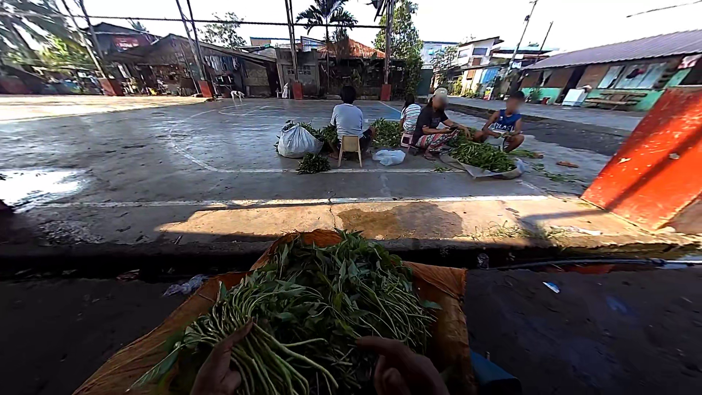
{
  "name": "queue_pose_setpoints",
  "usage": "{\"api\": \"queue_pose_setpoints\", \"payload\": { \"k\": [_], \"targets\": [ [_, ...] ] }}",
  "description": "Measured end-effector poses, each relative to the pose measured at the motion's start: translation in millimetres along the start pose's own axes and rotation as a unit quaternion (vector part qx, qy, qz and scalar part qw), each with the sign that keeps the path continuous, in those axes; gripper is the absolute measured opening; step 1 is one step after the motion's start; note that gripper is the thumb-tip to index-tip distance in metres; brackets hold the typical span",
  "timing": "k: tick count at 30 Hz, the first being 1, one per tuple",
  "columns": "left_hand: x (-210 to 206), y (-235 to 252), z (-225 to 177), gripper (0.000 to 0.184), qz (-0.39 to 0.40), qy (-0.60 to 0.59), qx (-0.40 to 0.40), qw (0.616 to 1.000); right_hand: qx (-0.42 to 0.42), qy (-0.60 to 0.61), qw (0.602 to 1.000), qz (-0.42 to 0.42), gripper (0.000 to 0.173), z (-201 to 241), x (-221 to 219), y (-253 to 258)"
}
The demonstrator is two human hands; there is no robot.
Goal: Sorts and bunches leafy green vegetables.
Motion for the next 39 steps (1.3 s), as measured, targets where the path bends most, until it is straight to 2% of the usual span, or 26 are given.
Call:
{"api": "queue_pose_setpoints", "payload": {
  "k": [3, 4, 7, 9, 10, 12, 13, 16, 21, 23, 25, 27, 29, 34, 36, 38, 39],
  "targets": [
    [-8.1, -8.8, 9.4, 0.025, 0.062, 0.070, -0.011, 0.996, -0.149, -0.052, 0.986, 0.052, 0.039, -89.1, -51.7, -12.2],
    [-12.0, -10.9, 12.9, 0.029, 0.080, 0.093, -0.024, 0.992, -0.178, -0.059, 0.981, 0.052, 0.045, -108.7, -65.4, -18.0],
    [-29.4, -18.7, 25.2, 0.044, 0.114, 0.117, -0.037, 0.986, -0.242, -0.051, 0.966, 0.076, 0.079, -151.9, -95.2, -34.0],
    [-40.4, -23.4, 32.5, 0.042, 0.116, 0.104, -0.020, 0.987, -0.250, -0.018, 0.965, 0.082, 0.095, -165.0, -110.1, -42.8],
    [-44.9, -25.3, 35.8, 0.037, 0.119, 0.090, -0.007, 0.989, -0.256, 0.008, 0.964, 0.070, 0.096, -165.7, -115.8, -46.3],
    [-48.7, -25.3, 40.7, 0.031, 0.127, 0.061, 0.016, 0.990, -0.294, 0.055, 0.954, 0.026, 0.091, -169.6, -127.7, -53.1],
    [-49.4, -23.3, 42.1, 0.030, 0.129, 0.054, 0.020, 0.990, -0.314, 0.069, 0.947, -0.004, 0.082, -172.7, -132.3, -54.9],
    [-50.1, -19.3, 46.1, 0.040, 0.131, 0.081, 0.008, 0.988, -0.352, 0.085, 0.930, -0.056, 0.059, -182.5, -137.8, -59.6],
    [-51.7, -20.6, 45.4, 0.077, 0.090, 0.208, -0.123, 0.966, -0.351, 0.075, 0.933, -0.018, 0.041, -203.7, -129.4, -55.9],
    [-51.7, -23.8, 45.7, 0.083, 0.077, 0.226, -0.155, 0.959, -0.343, 0.064, 0.937, -0.001, 0.041, -206.2, -125.0, -52.6],
    [-53.4, -25.7, 47.6, 0.069, 0.096, 0.189, -0.139, 0.967, -0.337, 0.052, 0.940, 0.013, 0.040, -203.2, -121.2, -48.3],
    [-56.9, -24.3, 49.0, 0.046, 0.150, 0.120, -0.072, 0.979, -0.329, 0.042, 0.943, 0.022, 0.040, -199.5, -118.2, -44.0],
    [-56.8, -23.9, 48.9, 0.037, 0.193, 0.092, -0.006, 0.977, -0.325, 0.037, 0.945, 0.032, 0.038, -194.9, -117.8, -43.3],
    [-56.4, -20.1, 54.3, 0.044, 0.315, 0.105, 0.068, 0.941, -0.360, 0.057, 0.930, 0.038, 0.034, -185.9, -121.3, -53.5],
    [-55.7, -26.4, 57.0, 0.034, 0.308, 0.137, 0.089, 0.937, -0.359, 0.064, 0.931, 0.034, 0.033, -186.2, -123.4, -61.1],
    [-55.1, -28.2, 61.7, 0.027, 0.278, 0.156, 0.097, 0.943, -0.331, 0.041, 0.940, 0.069, 0.043, -188.2, -120.8, -66.9],
    [-53.5, -27.2, 62.9, 0.030, 0.270, 0.155, 0.099, 0.945, -0.310, 0.027, 0.944, 0.112, 0.058, -189.7, -115.8, -68.4]
  ]
}}
Point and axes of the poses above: each hand's wrist, its own y-axis towards the middle knuckle, its own x-axis out of the back of the hand, z = x × y, the point moved 5 cm from there along y, towards the middle knuckle, and after that the axes turned 7 degrees about x, right-handed, at the moved point
